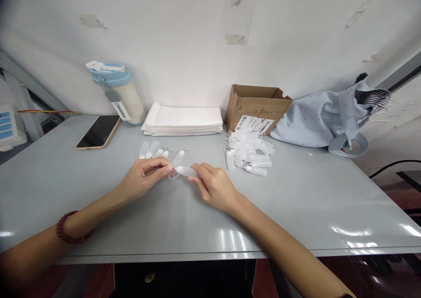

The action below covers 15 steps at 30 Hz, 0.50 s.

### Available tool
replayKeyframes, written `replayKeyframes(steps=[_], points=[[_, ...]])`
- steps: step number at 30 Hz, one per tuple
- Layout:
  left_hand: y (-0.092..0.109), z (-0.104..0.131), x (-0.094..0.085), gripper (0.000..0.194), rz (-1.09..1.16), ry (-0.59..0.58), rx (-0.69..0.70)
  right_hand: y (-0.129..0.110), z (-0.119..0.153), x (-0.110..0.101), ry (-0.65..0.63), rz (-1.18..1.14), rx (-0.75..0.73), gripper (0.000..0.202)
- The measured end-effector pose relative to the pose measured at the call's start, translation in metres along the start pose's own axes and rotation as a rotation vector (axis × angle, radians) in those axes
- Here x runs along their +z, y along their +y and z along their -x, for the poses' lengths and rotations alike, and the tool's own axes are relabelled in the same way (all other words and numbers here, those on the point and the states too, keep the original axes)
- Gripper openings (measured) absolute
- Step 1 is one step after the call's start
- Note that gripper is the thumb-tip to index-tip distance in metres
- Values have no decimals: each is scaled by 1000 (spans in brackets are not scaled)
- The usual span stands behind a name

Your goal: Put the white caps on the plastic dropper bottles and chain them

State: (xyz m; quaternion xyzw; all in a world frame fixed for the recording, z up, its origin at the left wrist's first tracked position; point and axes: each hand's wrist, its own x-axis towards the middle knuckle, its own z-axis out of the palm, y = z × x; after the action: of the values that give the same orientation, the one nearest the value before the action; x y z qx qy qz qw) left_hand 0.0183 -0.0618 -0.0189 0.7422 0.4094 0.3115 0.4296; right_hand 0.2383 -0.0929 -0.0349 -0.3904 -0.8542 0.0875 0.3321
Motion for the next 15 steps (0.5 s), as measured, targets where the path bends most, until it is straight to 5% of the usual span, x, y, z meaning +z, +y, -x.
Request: replayKeyframes(steps=[9, 15], points=[[0, 0, -2, 28, -49, 8, 17, -1, -1, 1, -9, 5, 8, 25], [6, -1, -6, 31, -78, 64, 15, -4, -3, -1, -70, -51, 139, 28]])
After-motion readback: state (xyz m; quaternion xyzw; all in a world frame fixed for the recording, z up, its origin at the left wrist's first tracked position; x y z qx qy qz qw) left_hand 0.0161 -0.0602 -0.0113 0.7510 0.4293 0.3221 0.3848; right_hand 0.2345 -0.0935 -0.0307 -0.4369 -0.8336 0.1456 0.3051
